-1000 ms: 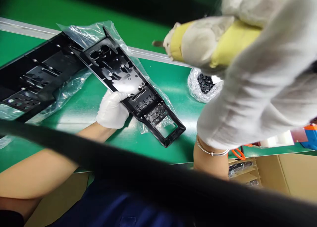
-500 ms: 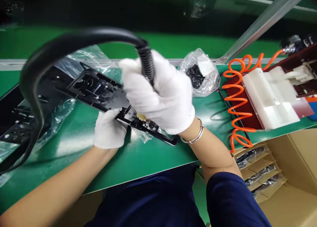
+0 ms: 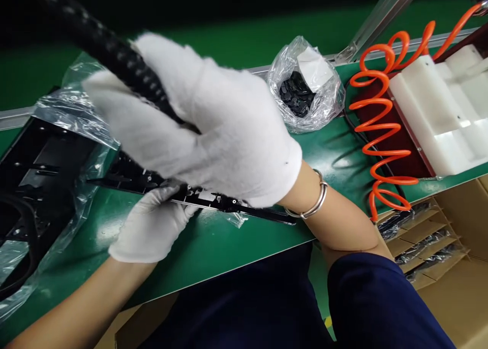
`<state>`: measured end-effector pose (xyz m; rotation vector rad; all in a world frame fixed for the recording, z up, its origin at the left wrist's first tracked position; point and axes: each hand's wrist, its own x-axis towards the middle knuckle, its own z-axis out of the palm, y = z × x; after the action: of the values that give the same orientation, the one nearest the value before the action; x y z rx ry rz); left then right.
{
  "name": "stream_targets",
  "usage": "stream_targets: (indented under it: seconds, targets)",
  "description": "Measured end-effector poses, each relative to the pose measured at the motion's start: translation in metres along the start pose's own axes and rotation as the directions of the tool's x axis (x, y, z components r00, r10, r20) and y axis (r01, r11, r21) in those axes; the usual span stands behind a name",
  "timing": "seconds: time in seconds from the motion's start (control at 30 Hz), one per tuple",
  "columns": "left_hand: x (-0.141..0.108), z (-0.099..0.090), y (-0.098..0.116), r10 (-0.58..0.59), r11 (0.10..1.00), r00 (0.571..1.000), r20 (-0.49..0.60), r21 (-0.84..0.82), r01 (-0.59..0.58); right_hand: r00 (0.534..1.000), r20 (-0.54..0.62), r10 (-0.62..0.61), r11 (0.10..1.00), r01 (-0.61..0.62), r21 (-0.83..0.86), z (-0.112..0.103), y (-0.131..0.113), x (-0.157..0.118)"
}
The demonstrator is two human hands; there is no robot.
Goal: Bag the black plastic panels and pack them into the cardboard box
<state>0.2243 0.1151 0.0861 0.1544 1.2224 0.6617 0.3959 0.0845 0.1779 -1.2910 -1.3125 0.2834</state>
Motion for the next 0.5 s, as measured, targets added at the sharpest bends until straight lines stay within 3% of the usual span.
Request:
stream_targets:
  seconds: [0.1,0.27,0.43,0.5]
  targets:
    - [-0.001,-0.009,-0.005,0.081,0.997,0.997,0.0,0.012,-0.081,0.997,0.034,0.068,0.998,-0.068,0.0,-0.005,-0.002,-0.002]
    - [-0.002,-0.012,-0.01,0.206,0.978,0.971,0.121,-0.007,-0.207,1.0,0.005,0.027,0.998,-0.026,-0.054,0.0,0.012,-0.001]
    - [-0.002,-0.017,-0.009,0.238,0.971,0.971,0.035,0.005,-0.238,0.994,0.089,-0.066,0.998,0.064,0.027,0.005,0.023,0.002]
    - [0.0,-0.021,-0.01,0.245,0.969,0.969,0.019,0.007,-0.246,0.992,0.122,-0.018,1.0,0.016,0.021,0.006,0.026,0.002]
